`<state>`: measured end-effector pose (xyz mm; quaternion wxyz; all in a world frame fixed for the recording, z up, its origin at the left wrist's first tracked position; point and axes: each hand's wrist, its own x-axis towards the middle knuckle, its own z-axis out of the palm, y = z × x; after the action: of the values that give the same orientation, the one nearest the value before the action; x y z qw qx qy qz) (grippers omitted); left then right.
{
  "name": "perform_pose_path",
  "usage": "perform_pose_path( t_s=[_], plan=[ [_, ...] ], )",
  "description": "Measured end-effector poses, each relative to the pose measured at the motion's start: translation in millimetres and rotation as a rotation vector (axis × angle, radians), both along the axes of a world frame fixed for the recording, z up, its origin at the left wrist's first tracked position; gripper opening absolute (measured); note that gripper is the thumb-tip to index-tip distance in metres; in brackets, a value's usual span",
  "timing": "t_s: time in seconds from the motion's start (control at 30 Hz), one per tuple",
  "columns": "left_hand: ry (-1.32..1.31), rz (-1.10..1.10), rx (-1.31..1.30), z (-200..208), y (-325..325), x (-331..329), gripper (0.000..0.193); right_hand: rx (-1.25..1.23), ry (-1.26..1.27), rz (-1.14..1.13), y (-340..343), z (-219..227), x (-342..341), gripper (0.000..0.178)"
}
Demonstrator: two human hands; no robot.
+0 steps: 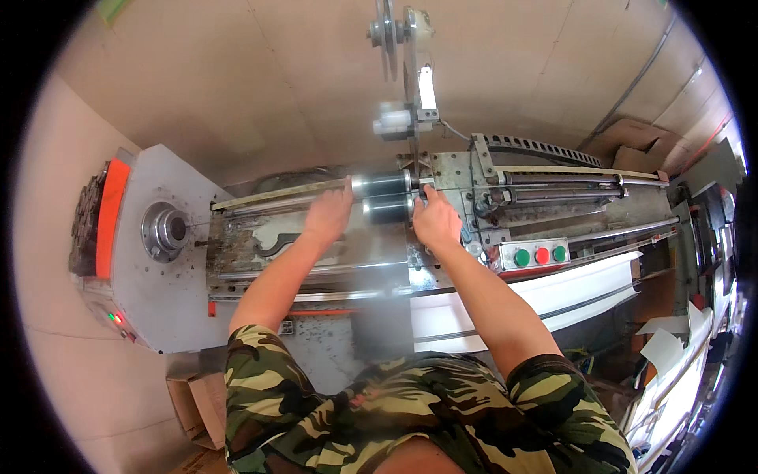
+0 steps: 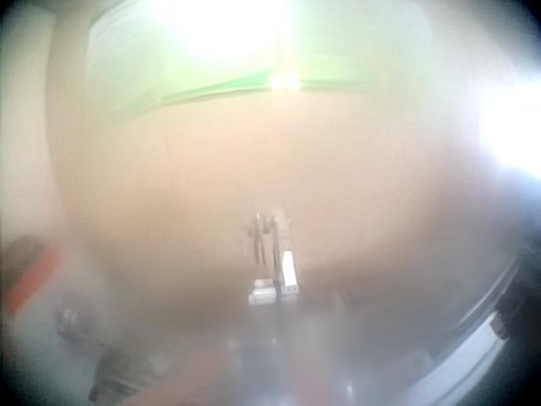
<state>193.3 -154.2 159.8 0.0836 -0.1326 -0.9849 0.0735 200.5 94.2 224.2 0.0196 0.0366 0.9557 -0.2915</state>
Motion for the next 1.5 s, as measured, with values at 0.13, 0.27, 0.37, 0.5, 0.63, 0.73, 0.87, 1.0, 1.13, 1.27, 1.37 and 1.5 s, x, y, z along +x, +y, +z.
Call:
perform_pose_path(
  t_s=[0.13,0.27,0.37,0.5,0.63,0.73,0.87,1.0,1.13,1.27,1.37,1.5],
  plan=[
    [0.043,-0.035,0.008,-0.8,1.1,-1.4,0.063,-0.006,-0.013,-0.003,2.2,5.2,0.1,0.046],
    [0.052,-0.036,-0.016,-6.6,-0.3,-2.6,0.062,0.010,-0.025,-0.004,1.5,5.4,-0.2,0.046],
    [0.099,-0.060,-0.009,-6.1,1.8,-3.8,0.062,0.016,-0.019,-0.011,2.1,6.7,0.1,0.046],
    [0.118,-0.075,0.026,-4.1,2.5,-3.5,0.063,0.025,-0.017,-0.023,3.2,2.4,-2.3,0.046],
    [0.069,-0.049,0.020,-6.2,0.9,-3.4,0.063,0.039,-0.044,-0.009,1.6,3.6,-3.3,0.046],
    [0.035,-0.023,0.011,-7.6,0.7,-3.2,0.064,0.042,-0.066,0.003,0.9,5.6,-3.4,0.046],
    [0.027,-0.018,-0.002,-3.6,2.2,-3.5,0.064,0.040,-0.067,-0.003,0.9,1.4,-3.6,0.046],
    [0.053,-0.022,0.000,-5.3,2.9,-0.7,0.064,0.033,-0.015,0.006,1.3,-8.1,-4.8,0.046],
    [0.068,-0.002,0.020,-7.5,1.9,-0.2,0.064,0.060,0.041,0.045,1.4,-13.1,-4.2,0.041],
    [0.069,0.008,0.016,-12.2,1.0,-1.8,0.063,0.072,0.031,0.050,0.6,-8.4,-3.4,0.039],
    [0.052,0.021,0.026,-9.3,2.2,-1.4,0.063,0.067,0.095,0.066,1.8,-16.0,-3.8,0.038],
    [0.055,0.016,0.006,-11.6,1.4,-1.1,0.063,0.068,0.080,0.070,1.6,-16.6,-4.1,0.038]
  ],
)
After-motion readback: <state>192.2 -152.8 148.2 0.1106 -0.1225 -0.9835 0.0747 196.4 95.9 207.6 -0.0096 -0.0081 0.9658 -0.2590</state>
